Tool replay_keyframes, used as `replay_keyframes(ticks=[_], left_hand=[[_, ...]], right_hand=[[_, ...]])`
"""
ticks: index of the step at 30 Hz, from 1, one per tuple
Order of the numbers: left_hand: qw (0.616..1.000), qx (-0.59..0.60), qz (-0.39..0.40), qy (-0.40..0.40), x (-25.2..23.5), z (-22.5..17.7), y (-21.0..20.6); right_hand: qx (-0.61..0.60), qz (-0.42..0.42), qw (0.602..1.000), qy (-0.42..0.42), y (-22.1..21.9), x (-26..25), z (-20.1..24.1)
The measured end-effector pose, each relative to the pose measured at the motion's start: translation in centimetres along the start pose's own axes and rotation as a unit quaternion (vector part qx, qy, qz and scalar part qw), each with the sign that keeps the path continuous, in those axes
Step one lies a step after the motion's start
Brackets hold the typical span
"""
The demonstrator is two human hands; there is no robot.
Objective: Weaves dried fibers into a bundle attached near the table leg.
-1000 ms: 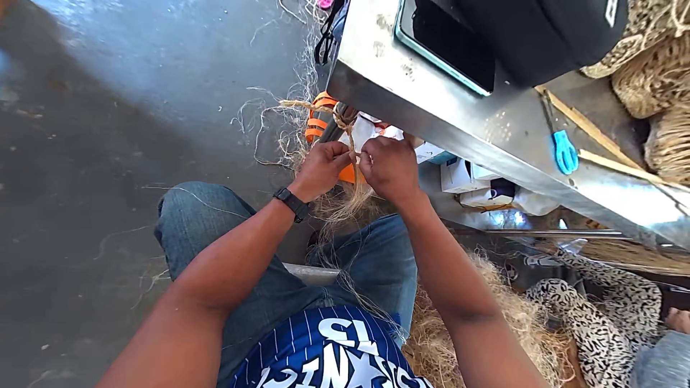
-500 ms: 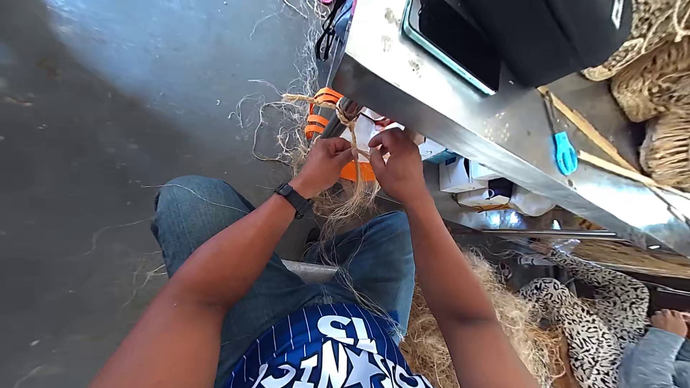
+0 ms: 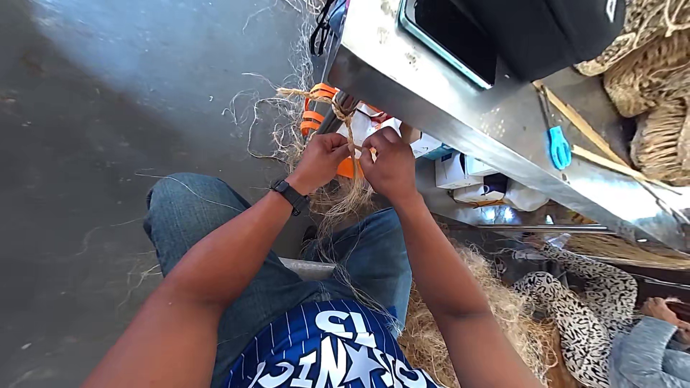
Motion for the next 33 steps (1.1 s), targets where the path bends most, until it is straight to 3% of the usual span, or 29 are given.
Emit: replay_keyframes(ticks=[3, 8, 10, 13, 18, 21, 27, 33], left_hand=[[1.000, 0.010, -0.011, -0.012, 0.2, 0.0, 0.0], [1.000, 0.013, -0.011, -0.010, 0.2, 0.1, 0.0], [1.000, 0.021, -0.009, -0.007, 0.1, 0.0, 0.0], [0.999, 0.035, -0.006, -0.006, -0.1, 0.4, -0.3], [0.999, 0.050, -0.005, -0.002, 0.0, 0.3, -0.2], [0.999, 0.054, -0.005, -0.006, 0.2, 0.3, -0.1], [0.996, 0.084, -0.013, -0.013, 0.3, 0.6, -0.4], [0.996, 0.086, -0.021, -0.006, 0.3, 0.6, -0.5]], right_hand=[[0.062, -0.027, 0.998, -0.008, 0.0, -0.3, -1.2], [0.122, -0.010, 0.985, -0.119, 1.3, -0.3, -6.2], [0.078, -0.025, 0.987, -0.135, 1.8, -0.2, -6.8], [-0.087, -0.021, 0.994, -0.061, 2.0, -0.3, -5.0], [-0.290, 0.197, 0.936, -0.021, -0.2, -2.2, -2.2], [-0.357, 0.244, 0.901, -0.021, -0.7, -2.8, -2.7], [-0.348, 0.269, 0.898, -0.010, 1.1, -1.1, -8.7], [-0.380, 0.259, 0.880, -0.116, 2.6, 4.4, -17.6]])
Point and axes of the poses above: each hand's wrist, its own x-axis away from the middle knuckle, its own y-axis out of the back of the hand, z = x × y, the point moved 3 cm from there along -x, towards the middle knuckle, and after that the axes turned 2 degrees about -z, right-handed, at the moved point
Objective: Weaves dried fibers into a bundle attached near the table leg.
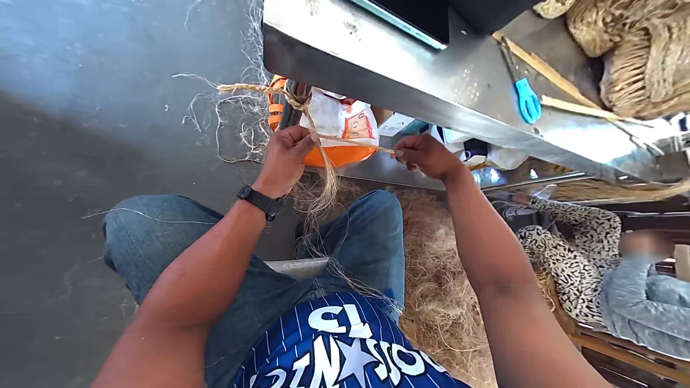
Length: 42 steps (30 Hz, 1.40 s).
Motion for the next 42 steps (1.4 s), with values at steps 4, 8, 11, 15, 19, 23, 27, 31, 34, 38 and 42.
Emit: replay_keyframes(ticks=[4, 8, 11, 15, 19, 23, 27, 31, 34, 38, 42], left_hand=[[1.000, 0.007, 0.001, -0.002, 0.0, 0.1, 0.0], [1.000, -0.004, -0.004, -0.007, -0.1, 0.1, 0.2], [1.000, -0.019, -0.003, -0.018, 0.0, 0.1, 0.2], [0.999, -0.032, -0.005, -0.022, -0.2, 0.3, 0.2], [0.999, -0.036, 0.001, -0.017, -0.1, 0.0, 0.1], [0.999, -0.037, -0.001, -0.020, 0.0, -0.1, 0.3], [1.000, -0.009, -0.007, -0.008, 0.0, -0.1, -0.1], [0.999, 0.041, -0.020, 0.013, 0.3, 0.2, -0.5], [0.999, 0.041, -0.010, 0.020, 0.2, 0.2, -0.7], [0.999, 0.033, -0.004, 0.023, 0.0, 0.4, -0.1], [0.999, 0.023, -0.007, 0.044, -0.1, 0.5, 0.2]], right_hand=[[0.038, -0.060, 0.997, -0.039, 3.0, 3.4, -4.1], [0.270, -0.292, 0.909, -0.128, 4.5, 5.6, -4.3], [0.253, -0.449, 0.856, -0.046, -0.4, 6.9, 0.2], [0.044, -0.297, 0.951, 0.078, -10.7, 4.8, 6.4], [0.023, -0.171, 0.984, 0.042, -14.4, -0.7, 8.4], [-0.142, -0.123, 0.982, 0.029, -16.2, -4.3, 8.9], [-0.267, -0.114, 0.957, 0.003, -17.7, -2.6, 7.6], [-0.293, -0.068, 0.952, -0.054, -17.2, 6.0, 4.0], [-0.302, -0.034, 0.948, -0.099, -14.7, 13.8, -2.5], [-0.267, -0.059, 0.935, -0.223, -11.4, 27.5, -9.9], [-0.230, -0.104, 0.897, -0.362, -9.8, 40.7, -15.2]])
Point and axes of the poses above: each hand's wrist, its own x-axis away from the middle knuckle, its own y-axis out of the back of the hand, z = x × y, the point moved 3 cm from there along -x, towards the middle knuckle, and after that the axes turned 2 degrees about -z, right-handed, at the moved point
